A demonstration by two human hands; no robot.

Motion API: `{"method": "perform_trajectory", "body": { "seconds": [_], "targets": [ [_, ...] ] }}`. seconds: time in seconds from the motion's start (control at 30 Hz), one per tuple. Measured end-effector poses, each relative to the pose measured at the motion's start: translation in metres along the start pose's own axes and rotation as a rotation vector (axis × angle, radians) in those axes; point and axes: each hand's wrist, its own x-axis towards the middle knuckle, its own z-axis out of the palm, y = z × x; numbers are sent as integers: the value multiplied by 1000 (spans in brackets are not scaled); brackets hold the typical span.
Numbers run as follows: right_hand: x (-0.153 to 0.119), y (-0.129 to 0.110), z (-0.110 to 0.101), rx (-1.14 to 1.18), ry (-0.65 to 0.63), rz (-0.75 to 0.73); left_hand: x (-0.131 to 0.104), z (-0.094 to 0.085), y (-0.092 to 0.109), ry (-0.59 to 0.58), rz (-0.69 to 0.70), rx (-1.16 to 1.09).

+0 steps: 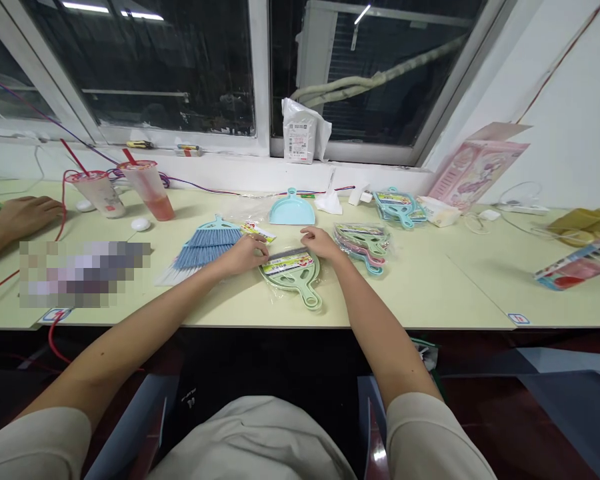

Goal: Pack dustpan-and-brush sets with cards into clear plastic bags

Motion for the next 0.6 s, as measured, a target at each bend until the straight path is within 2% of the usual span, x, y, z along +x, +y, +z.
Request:
{"method": "perform_trajectory", "body": {
  "seconds": [0.17,0.33,0.6],
  "targets": [
    [1,-5,3,46,-22,-42,-2,-1,4,51,-11,19],
    [0,-12,0,48,-24,29,-5,-2,6,17,-48,-53],
    [1,-8,-3,69,114,63,7,13,-23,21,-113,-334]
  ]
}}
